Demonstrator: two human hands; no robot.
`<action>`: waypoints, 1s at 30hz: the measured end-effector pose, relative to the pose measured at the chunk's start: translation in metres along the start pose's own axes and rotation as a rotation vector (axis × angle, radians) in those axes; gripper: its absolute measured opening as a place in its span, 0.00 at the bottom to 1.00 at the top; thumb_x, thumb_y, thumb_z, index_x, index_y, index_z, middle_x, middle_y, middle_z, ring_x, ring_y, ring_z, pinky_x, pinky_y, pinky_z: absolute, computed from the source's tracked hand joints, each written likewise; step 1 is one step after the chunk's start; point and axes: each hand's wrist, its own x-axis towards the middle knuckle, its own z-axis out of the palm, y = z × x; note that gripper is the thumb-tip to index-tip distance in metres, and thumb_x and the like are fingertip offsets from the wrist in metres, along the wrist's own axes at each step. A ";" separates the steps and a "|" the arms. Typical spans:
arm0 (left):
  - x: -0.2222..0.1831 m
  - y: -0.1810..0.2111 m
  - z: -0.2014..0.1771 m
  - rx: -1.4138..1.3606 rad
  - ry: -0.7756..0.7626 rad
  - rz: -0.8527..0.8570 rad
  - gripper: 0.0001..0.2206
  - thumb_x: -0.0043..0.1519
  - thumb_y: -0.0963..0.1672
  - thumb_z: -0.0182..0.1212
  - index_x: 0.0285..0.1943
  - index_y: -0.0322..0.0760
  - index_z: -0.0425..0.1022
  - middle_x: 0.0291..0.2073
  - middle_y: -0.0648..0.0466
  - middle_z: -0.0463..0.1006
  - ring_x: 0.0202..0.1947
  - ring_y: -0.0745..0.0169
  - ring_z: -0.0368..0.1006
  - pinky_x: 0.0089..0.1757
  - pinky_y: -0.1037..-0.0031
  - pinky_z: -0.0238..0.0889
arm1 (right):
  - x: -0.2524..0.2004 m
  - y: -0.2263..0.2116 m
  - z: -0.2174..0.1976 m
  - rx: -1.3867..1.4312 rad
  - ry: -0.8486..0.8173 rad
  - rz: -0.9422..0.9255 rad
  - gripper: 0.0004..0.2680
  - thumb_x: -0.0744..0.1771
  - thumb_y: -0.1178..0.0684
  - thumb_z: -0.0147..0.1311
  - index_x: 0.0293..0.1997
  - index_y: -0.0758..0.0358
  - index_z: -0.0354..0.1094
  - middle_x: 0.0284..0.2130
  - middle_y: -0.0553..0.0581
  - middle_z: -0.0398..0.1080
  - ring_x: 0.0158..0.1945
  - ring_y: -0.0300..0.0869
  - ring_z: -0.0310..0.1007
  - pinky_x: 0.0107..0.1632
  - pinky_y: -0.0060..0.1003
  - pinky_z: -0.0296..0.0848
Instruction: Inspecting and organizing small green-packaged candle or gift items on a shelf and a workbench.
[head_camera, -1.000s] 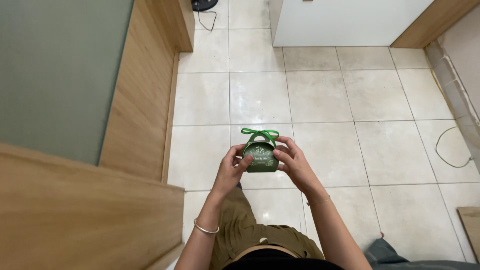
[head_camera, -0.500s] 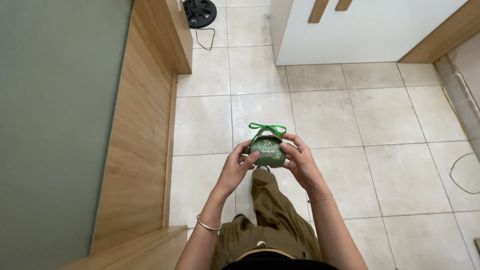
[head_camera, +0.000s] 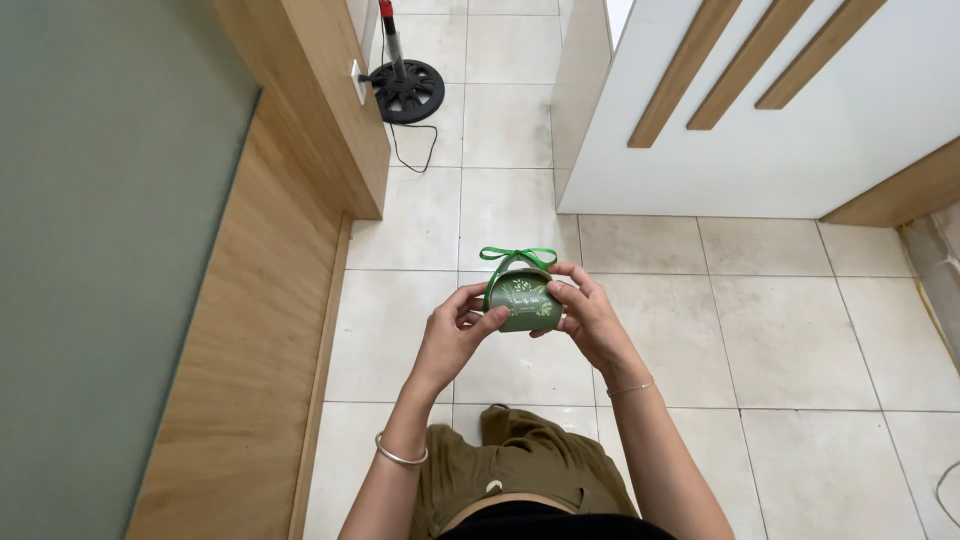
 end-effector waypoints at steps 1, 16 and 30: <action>0.012 -0.001 0.000 -0.001 0.000 -0.006 0.29 0.58 0.51 0.69 0.63 0.28 0.71 0.42 0.48 0.83 0.38 0.69 0.78 0.40 0.77 0.72 | 0.014 -0.002 -0.004 0.001 0.002 0.006 0.15 0.66 0.50 0.53 0.57 0.64 0.61 0.45 0.62 0.72 0.42 0.46 0.79 0.37 0.46 0.83; 0.274 -0.015 -0.042 -0.007 -0.066 -0.072 0.30 0.57 0.51 0.69 0.65 0.30 0.69 0.47 0.48 0.83 0.36 0.70 0.75 0.38 0.77 0.71 | 0.246 -0.040 -0.051 0.011 0.171 0.051 0.13 0.67 0.51 0.51 0.54 0.63 0.63 0.43 0.58 0.72 0.43 0.43 0.76 0.37 0.46 0.82; 0.549 0.068 -0.141 0.122 -0.152 -0.038 0.24 0.56 0.52 0.71 0.53 0.31 0.78 0.32 0.48 0.86 0.35 0.68 0.81 0.38 0.78 0.72 | 0.499 -0.132 -0.034 0.056 0.242 -0.033 0.13 0.68 0.50 0.49 0.54 0.65 0.63 0.43 0.59 0.71 0.41 0.45 0.78 0.37 0.50 0.85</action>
